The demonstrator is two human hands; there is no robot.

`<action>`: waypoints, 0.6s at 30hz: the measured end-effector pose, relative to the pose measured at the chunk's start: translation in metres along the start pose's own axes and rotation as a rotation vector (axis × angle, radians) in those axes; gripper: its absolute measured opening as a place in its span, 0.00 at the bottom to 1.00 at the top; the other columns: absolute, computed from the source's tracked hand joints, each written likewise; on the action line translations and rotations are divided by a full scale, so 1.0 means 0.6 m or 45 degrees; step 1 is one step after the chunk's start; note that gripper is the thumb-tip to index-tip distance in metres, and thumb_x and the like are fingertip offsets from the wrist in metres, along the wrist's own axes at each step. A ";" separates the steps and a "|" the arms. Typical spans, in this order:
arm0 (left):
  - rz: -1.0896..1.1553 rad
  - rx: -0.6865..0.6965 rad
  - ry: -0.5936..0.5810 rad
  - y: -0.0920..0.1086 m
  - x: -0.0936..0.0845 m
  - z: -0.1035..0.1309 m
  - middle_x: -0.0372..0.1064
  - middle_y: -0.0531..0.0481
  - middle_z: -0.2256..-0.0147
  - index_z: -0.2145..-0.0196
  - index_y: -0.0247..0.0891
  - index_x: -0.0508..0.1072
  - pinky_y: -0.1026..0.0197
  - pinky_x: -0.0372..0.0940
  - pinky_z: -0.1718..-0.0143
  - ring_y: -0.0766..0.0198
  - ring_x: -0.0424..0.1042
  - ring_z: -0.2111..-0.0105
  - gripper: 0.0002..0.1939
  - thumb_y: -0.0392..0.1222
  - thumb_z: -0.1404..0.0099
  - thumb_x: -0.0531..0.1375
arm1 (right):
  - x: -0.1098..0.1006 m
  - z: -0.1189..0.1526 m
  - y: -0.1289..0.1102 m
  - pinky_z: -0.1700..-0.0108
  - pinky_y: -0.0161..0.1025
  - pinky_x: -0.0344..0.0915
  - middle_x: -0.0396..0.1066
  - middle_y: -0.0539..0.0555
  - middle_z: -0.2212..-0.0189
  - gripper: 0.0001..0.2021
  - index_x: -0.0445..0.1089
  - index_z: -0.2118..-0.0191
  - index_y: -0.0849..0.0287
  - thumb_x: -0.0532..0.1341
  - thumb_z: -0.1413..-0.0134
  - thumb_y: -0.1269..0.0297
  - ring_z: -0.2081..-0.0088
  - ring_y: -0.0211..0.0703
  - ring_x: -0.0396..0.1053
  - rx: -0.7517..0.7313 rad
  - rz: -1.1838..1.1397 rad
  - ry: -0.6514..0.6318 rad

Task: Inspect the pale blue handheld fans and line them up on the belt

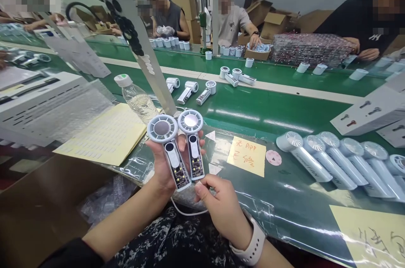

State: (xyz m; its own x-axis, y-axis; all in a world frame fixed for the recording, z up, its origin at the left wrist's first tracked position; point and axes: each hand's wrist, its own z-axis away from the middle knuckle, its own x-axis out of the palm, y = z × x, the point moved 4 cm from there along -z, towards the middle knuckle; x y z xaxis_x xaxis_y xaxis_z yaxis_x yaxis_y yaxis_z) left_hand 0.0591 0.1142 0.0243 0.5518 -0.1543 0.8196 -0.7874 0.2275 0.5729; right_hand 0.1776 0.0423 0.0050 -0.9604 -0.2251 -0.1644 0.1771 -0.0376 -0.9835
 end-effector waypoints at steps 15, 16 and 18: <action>-0.292 0.180 -0.071 0.004 0.000 0.002 0.75 0.43 0.60 0.70 0.39 0.75 0.54 0.71 0.61 0.51 0.75 0.59 0.34 0.76 0.53 0.61 | -0.014 0.007 0.001 0.63 0.40 0.63 0.69 0.53 0.72 0.21 0.65 0.74 0.56 0.56 0.38 0.45 0.67 0.44 0.66 -0.042 -0.176 0.172; -0.281 0.192 -0.041 0.010 -0.002 0.002 0.75 0.44 0.59 0.68 0.39 0.75 0.52 0.71 0.58 0.49 0.74 0.56 0.33 0.74 0.51 0.61 | -0.026 0.006 -0.005 0.60 0.42 0.64 0.70 0.54 0.68 0.21 0.64 0.75 0.56 0.56 0.37 0.46 0.64 0.46 0.67 -0.096 -0.138 0.194; -0.293 0.207 -0.007 0.022 -0.002 0.005 0.75 0.44 0.59 0.63 0.41 0.76 0.50 0.69 0.53 0.47 0.72 0.51 0.28 0.69 0.48 0.64 | -0.056 0.004 -0.014 0.49 0.47 0.62 0.71 0.57 0.56 0.18 0.67 0.73 0.55 0.57 0.37 0.49 0.52 0.51 0.67 -0.168 -0.034 0.354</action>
State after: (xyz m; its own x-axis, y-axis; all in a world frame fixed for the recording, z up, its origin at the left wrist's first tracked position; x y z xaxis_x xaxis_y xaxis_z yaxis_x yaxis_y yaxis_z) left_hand 0.0472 0.1146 0.0309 0.7199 -0.1894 0.6678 -0.6757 0.0286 0.7366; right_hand 0.2088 0.0477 0.0190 -0.9897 0.0499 -0.1346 0.1387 0.0912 -0.9861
